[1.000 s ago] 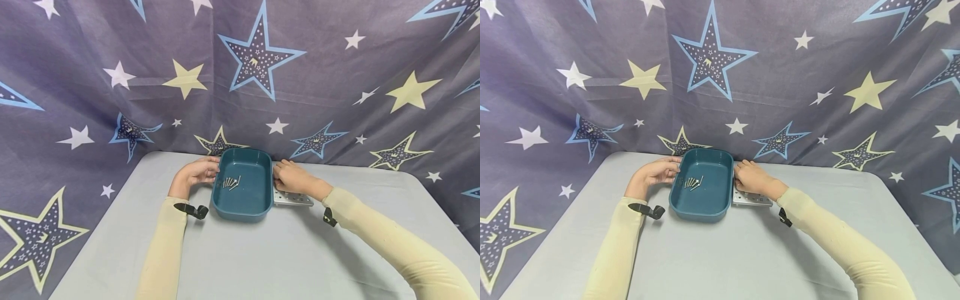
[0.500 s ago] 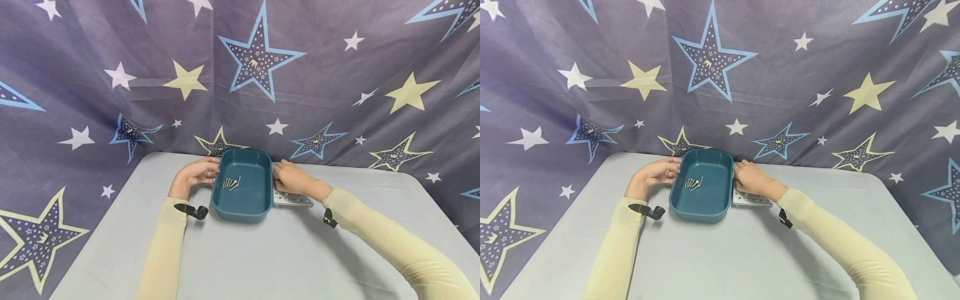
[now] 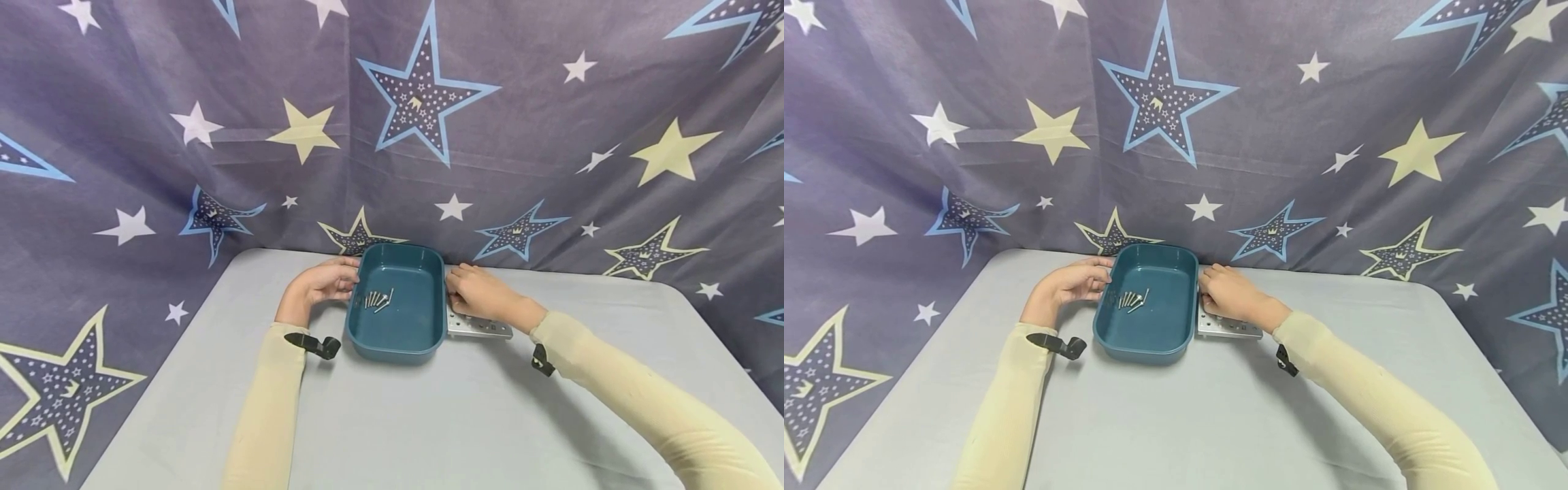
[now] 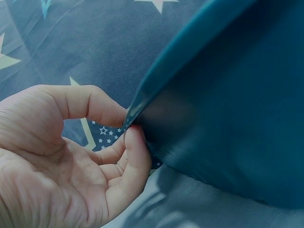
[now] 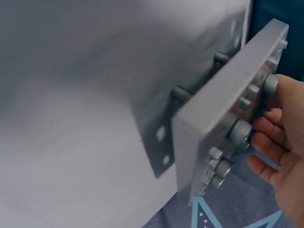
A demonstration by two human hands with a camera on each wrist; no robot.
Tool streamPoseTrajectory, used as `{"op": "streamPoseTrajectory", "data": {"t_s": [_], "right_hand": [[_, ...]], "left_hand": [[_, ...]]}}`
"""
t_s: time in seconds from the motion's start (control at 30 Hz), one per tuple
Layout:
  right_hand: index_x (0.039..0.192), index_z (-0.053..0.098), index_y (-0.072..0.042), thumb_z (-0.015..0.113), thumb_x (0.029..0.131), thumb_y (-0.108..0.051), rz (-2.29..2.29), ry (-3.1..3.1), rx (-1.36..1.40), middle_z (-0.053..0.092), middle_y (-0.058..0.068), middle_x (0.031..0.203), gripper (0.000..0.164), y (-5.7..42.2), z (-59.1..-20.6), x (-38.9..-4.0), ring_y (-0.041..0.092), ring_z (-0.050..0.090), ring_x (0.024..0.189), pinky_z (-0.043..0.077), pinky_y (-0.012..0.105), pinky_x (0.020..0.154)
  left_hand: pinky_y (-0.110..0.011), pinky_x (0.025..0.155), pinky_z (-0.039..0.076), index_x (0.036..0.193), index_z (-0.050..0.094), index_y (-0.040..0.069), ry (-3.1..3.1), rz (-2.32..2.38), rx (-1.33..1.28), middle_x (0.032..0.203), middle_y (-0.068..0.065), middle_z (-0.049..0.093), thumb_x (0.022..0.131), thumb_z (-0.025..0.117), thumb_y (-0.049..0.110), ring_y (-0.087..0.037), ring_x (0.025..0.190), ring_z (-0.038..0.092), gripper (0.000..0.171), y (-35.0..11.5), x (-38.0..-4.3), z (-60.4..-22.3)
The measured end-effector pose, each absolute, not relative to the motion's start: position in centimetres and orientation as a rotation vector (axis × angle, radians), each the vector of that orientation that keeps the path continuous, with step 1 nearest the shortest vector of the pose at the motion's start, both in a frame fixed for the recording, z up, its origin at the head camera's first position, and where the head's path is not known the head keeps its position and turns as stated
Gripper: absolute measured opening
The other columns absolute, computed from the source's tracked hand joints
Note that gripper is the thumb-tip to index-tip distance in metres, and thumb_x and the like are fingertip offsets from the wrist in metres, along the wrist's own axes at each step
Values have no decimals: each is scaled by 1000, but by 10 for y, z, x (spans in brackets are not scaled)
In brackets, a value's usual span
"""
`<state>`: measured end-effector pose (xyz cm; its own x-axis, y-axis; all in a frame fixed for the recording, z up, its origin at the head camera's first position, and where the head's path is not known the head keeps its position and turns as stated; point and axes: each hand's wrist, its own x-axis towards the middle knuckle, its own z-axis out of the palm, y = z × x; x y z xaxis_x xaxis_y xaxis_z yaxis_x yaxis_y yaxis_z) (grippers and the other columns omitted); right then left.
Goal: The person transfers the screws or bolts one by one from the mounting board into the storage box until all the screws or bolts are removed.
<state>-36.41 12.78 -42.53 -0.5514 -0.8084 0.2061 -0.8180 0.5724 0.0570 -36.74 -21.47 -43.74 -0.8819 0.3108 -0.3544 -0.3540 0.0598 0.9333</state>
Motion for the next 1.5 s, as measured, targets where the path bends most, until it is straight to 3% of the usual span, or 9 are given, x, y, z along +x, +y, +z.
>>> {"op": "streamPoseTrajectory", "data": {"t_s": [0.2, 1.0, 1.5], "right_hand": [[85, 56, -11, 69, 91, -12, 23, -2565, 1331, 57, 2, 84, 14, 130, -428, -360, 20, 47, 81, 43, 35, 73], [92, 60, -8, 67, 92, -14, -91, -2570, 1313, 61, 6, 88, 10, 126, -422, -357, 23, 55, 86, 50, 40, 80], [93, 59, -9, 67, 94, -18, -163, -2491, 1293, 61, 5, 88, 12, 129, -427, -355, 23, 50, 83, 39, 35, 73]], "left_hand": [[-22, 67, 53, 148, 33, -4, 1886, 1867, -40, 84, 4, 59, 91, 51, 0, -6, 68, 57, 60, -215, -367, -437], [-21, 67, 52, 149, 30, -4, 1889, 1867, -44, 85, 3, 60, 91, 50, -1, -5, 67, 58, 62, -215, -368, -438], [-22, 67, 52, 148, 31, -3, 1889, 1871, -39, 83, 5, 59, 89, 51, -1, -5, 67, 57, 62, -214, -367, -438]]}}
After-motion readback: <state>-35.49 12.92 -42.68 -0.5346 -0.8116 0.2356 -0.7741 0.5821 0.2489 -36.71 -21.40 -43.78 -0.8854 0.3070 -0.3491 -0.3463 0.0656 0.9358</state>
